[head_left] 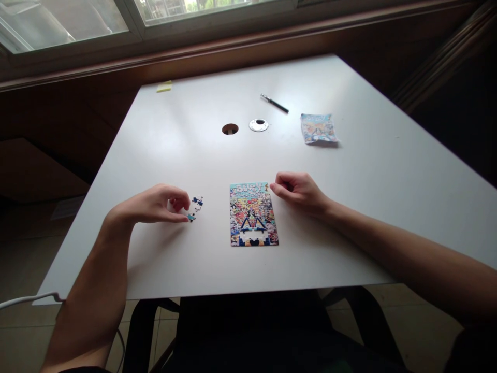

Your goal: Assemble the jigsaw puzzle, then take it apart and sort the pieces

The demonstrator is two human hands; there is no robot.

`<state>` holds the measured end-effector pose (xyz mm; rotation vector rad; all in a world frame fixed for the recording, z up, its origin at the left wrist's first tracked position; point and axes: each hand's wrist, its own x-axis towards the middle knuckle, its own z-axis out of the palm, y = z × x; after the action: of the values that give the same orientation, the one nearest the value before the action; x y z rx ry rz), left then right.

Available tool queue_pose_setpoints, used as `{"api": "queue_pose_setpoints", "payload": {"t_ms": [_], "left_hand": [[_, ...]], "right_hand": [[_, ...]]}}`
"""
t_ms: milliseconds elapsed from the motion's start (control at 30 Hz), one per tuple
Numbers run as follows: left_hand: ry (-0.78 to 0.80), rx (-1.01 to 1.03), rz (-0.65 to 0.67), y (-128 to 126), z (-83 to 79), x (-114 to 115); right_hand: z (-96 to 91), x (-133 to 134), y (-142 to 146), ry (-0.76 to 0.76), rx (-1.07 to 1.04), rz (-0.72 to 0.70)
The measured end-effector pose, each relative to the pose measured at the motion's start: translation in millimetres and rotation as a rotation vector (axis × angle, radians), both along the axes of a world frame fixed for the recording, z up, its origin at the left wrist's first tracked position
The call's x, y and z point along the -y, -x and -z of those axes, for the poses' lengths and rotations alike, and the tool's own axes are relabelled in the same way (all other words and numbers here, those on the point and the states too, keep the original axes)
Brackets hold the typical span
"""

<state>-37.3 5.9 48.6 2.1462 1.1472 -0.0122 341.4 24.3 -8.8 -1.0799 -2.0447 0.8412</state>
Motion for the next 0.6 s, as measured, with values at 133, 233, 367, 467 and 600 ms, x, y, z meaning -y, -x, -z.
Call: {"api": "queue_pose_setpoints", "payload": {"t_ms": [133,233,367,467,600], "left_hand": [[-0.026,-0.031,0.059,-4,3.2,1],[-0.052,0.006,0.097,-11,4.4,5],[-0.043,0.027,0.118,-21,2.7,9],[-0.040,0.025,0.143,-25,-0.2,11],[-0.121,0.079,0.122,-21,-2.3,11]], "right_hand": [[-0.2,0,0,0.007,0.002,-0.004],[0.6,-1,0,0.000,0.008,-0.008],[1.1,-2,0,-0.004,0.008,-0.015],[0.6,-2,0,-0.010,0.004,-0.023],[1.0,-1,-1,-0.010,0.003,-0.027]]}}
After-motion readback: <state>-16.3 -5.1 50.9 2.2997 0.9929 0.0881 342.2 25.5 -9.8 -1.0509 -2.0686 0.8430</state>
